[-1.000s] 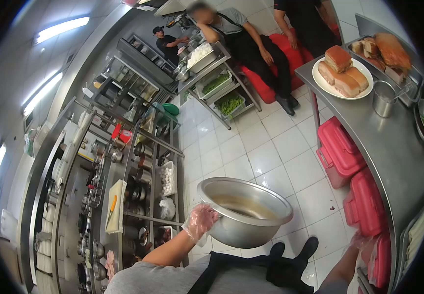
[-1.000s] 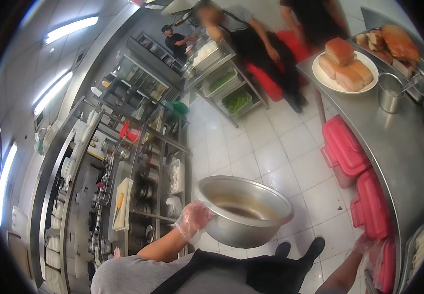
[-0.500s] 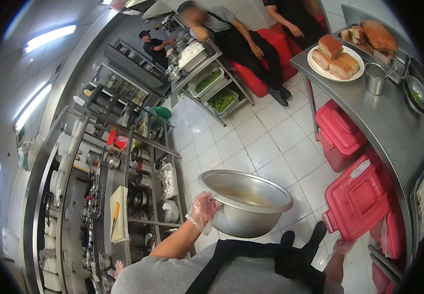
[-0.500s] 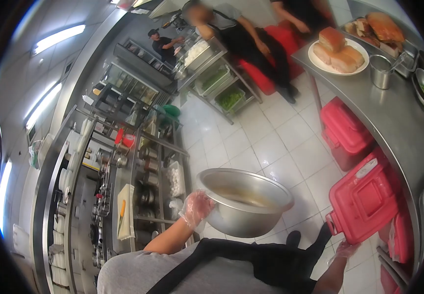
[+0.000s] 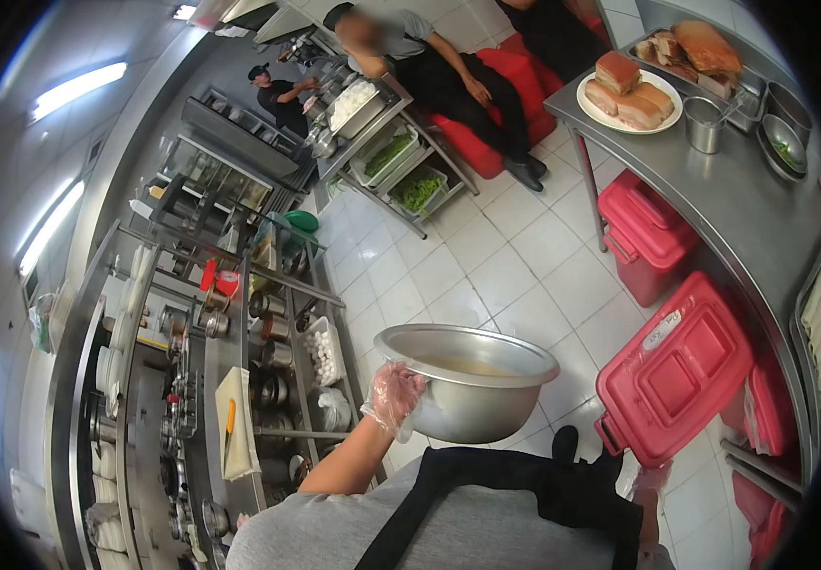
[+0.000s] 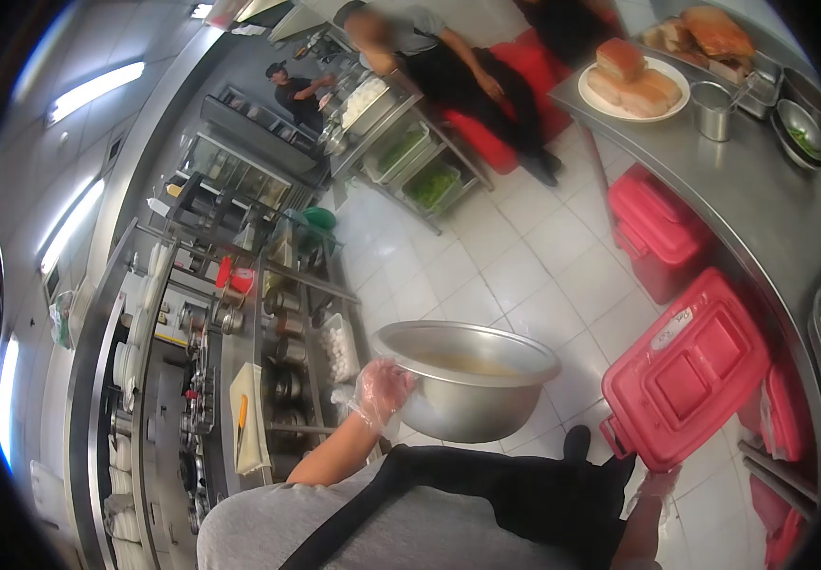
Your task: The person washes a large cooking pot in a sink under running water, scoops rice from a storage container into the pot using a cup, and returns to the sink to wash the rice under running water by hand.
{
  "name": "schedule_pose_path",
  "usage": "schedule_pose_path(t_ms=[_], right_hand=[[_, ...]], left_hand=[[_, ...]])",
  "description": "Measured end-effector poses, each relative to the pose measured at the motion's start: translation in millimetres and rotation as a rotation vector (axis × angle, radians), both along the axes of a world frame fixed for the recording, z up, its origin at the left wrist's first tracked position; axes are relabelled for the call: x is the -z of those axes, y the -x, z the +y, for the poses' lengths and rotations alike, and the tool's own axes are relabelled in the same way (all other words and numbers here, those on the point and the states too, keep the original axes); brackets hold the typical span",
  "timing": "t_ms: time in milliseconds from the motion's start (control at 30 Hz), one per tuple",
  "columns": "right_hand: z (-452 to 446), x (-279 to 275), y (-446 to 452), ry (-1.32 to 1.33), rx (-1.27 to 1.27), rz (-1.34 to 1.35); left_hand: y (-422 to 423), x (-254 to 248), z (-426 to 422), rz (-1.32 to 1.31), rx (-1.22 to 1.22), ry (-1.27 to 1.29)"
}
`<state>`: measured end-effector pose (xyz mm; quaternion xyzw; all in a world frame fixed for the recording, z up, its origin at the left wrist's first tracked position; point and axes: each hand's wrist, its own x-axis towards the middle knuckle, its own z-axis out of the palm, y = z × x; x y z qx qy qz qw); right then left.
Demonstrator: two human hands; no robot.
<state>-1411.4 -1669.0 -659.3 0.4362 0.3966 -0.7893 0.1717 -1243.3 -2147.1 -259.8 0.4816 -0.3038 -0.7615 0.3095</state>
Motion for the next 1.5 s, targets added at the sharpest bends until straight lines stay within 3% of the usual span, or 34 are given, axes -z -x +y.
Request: schedule_pose_path(t_ms=[67,167,267,367,567,700,800,1000,1500], right_hand=[[2,-14,3,0.099,0.069,-0.163],[-11,-29,2,-0.031,0.159,-0.170],[-4,-19,1,-0.002,-0.162,0.049],[-8,-6,9,-0.142,-0.168,-0.212],[9,0,-1,-0.246,-0.372,-0.277],[24,8,-7,-0.375,-0.705,-0.217],[28,65,3,-0.309,-0.624,-0.324],[7,19,-5,-0.389,-0.583,-0.303],[4,58,-6,-0.363,-0.501,-0.355]], left_hand=[[-5,2,-3,-0.002,0.001,-0.036],[-7,-1,0,-0.002,-0.009,-0.057],[-13,4,-1,0.030,0.003,-0.078],[-11,5,6,0.007,-0.039,-0.101],[-18,49,2,-0.046,-0.025,-0.216],[-14,48,16,-0.028,-0.042,-0.202],[-9,36,20,-0.006,-0.046,-0.264],[-20,41,12,0.000,-0.065,-0.383],[-29,34,14,0.025,-0.050,-0.391]])
